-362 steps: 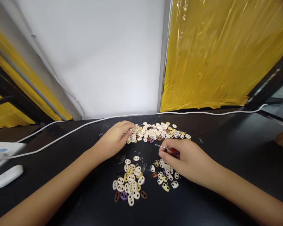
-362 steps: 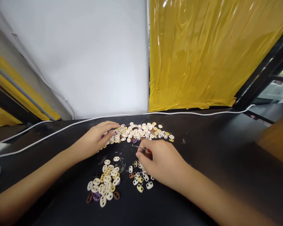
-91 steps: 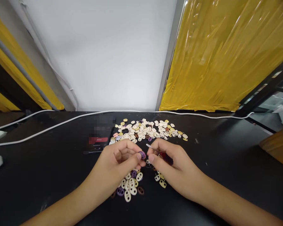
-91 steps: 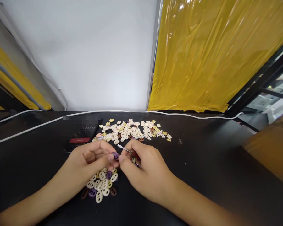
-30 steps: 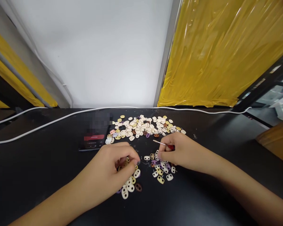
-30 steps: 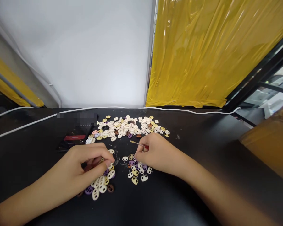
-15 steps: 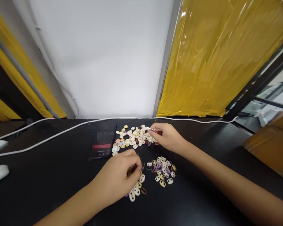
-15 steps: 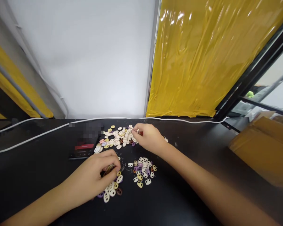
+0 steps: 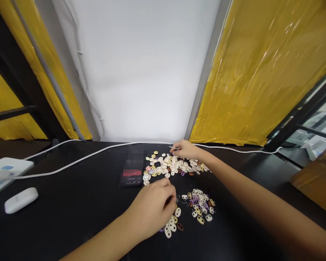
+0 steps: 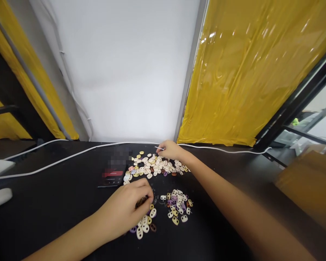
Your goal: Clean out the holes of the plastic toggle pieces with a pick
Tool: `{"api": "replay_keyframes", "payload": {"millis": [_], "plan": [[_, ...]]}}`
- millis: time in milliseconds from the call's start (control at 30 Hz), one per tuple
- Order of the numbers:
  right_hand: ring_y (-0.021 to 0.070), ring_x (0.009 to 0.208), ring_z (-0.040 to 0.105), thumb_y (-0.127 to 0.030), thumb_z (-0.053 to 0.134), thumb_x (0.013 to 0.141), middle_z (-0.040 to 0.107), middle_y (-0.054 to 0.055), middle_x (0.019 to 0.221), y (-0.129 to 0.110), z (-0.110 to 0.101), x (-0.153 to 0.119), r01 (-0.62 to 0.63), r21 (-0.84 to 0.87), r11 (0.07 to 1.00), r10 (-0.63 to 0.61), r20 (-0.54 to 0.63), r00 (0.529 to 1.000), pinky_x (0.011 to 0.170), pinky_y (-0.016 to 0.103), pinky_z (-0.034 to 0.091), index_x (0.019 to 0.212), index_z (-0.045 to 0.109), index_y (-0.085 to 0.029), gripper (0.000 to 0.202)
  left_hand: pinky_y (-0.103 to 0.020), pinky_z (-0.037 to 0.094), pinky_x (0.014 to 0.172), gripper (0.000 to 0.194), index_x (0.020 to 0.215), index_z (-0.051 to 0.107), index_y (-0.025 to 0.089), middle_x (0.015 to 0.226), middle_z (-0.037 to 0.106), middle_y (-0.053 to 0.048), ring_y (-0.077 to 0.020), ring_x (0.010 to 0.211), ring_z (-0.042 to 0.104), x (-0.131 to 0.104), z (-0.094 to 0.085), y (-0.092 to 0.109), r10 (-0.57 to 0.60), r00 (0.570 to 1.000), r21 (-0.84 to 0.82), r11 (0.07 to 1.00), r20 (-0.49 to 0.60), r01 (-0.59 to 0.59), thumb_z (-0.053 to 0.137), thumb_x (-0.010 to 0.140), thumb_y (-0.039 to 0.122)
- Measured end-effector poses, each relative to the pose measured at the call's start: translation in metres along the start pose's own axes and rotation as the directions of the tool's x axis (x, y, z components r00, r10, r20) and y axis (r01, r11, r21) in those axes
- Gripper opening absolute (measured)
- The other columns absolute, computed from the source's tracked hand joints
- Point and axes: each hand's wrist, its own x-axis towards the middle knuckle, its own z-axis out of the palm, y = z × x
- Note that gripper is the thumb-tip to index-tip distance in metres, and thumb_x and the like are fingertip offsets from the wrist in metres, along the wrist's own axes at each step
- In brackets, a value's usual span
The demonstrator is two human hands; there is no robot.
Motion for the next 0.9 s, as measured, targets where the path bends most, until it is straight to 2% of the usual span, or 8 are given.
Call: {"api": "replay_keyframes", "payload": {"millis": [267, 467, 567, 633, 733, 767, 833, 900], "plan": [[0.0242, 0.106, 0.064, -0.033, 0.061, 0.097, 0.061, 0.01, 0.127, -0.014, 0.002, -0.007, -0.016, -0.074, 0.997, 0.015, -0.014, 1.0, 0.088, 0.044, 0.056, 0.126, 0.06, -0.017, 0.033, -0.029, 0.044, 0.061, 0.021, 0.083, 0.069, 0.017, 0.087, 0.063, -0.004, -0.0175, 0.069, 0.061, -0.003, 0.001, 0.0, 0.026, 1.0, 0.006, 1.0, 0.001, -0.026, 0.05, 0.089, 0.016], [0.0261, 0.107, 0.064, -0.034, 0.062, 0.096, 0.061, 0.009, 0.128, -0.013, 0.002, -0.004, -0.028, 0.048, 0.998, 0.03, -0.061, 0.998, 0.088, 0.044, 0.056, 0.126, 0.061, -0.016, 0.035, -0.031, 0.048, 0.067, 0.022, 0.084, 0.07, 0.018, 0.088, 0.064, -0.005, -0.0202, 0.078, 0.064, -0.003, -0.004, 0.002, 0.027, 1.0, 0.011, 1.0, -0.013, -0.027, 0.049, 0.09, 0.014], [0.0227, 0.093, 0.066, -0.034, 0.06, 0.096, 0.068, 0.01, 0.11, -0.016, -0.003, -0.018, 0.024, 0.166, 0.986, -0.001, -0.138, 0.99, 0.079, 0.037, 0.055, 0.114, 0.065, -0.01, 0.031, -0.035, 0.05, 0.072, 0.02, 0.095, 0.068, 0.019, 0.096, 0.066, -0.006, -0.0213, 0.081, 0.064, -0.001, -0.006, -0.001, -0.001, 0.998, 0.002, 1.0, -0.059, 0.001, 0.049, 0.09, 0.016], [0.0161, 0.076, 0.062, -0.037, 0.057, 0.096, 0.068, 0.007, 0.087, -0.02, -0.004, -0.037, 0.084, 0.251, 0.964, -0.037, -0.186, 0.982, 0.066, 0.028, 0.05, 0.102, 0.067, -0.008, 0.031, -0.036, 0.051, 0.071, 0.022, 0.108, 0.064, 0.021, 0.103, 0.066, -0.006, -0.0193, 0.076, 0.063, 0.001, -0.005, -0.005, -0.055, 0.99, -0.105, 0.994, -0.13, 0.041, 0.05, 0.092, 0.018], [0.0095, 0.061, 0.052, -0.045, 0.058, 0.094, 0.061, -0.001, 0.072, -0.029, 0.005, -0.077, 0.155, 0.366, 0.918, -0.097, -0.173, 0.98, 0.055, 0.023, 0.041, 0.094, 0.065, -0.013, 0.032, -0.033, 0.053, 0.069, 0.027, 0.12, 0.059, 0.022, 0.107, 0.068, -0.007, -0.018, 0.079, 0.065, 0.004, 0.001, -0.007, -0.169, 0.964, -0.456, 0.888, -0.204, 0.06, 0.054, 0.093, 0.023], [0.0088, 0.061, 0.052, -0.046, 0.062, 0.091, 0.06, -0.003, 0.072, -0.031, 0.011, -0.091, 0.18, 0.416, 0.892, -0.131, -0.144, 0.981, 0.056, 0.022, 0.041, 0.09, 0.064, -0.015, 0.031, -0.032, 0.054, 0.07, 0.028, 0.119, 0.059, 0.021, 0.106, 0.069, -0.007, -0.0185, 0.083, 0.066, 0.005, 0.003, -0.006, -0.198, 0.961, -0.569, 0.82, -0.193, 0.055, 0.057, 0.092, 0.024], [0.0095, 0.066, 0.053, -0.042, 0.072, 0.084, 0.061, -0.002, 0.075, -0.035, 0.023, -0.115, 0.238, 0.622, 0.746, -0.211, -0.119, 0.97, 0.063, 0.024, 0.043, 0.083, 0.063, -0.015, 0.028, -0.031, 0.055, 0.073, 0.024, 0.111, 0.063, 0.019, 0.097, 0.071, -0.006, -0.0186, 0.084, 0.068, 0.005, 0.008, 0.0, -0.235, 0.963, -0.731, 0.679, -0.132, 0.066, 0.064, 0.088, 0.025], [0.0098, 0.065, 0.052, -0.038, 0.077, 0.079, 0.063, -0.001, 0.076, -0.037, 0.034, -0.133, 0.185, 0.711, 0.679, -0.155, -0.108, 0.982, 0.062, 0.024, 0.041, 0.083, 0.065, -0.015, 0.026, -0.029, 0.055, 0.071, 0.018, 0.101, 0.067, 0.017, 0.083, 0.071, -0.004, -0.0165, 0.075, 0.068, 0.005, 0.011, 0.008, -0.259, 0.965, -0.802, 0.586, -0.05, 0.116, 0.069, 0.086, 0.025]]}}
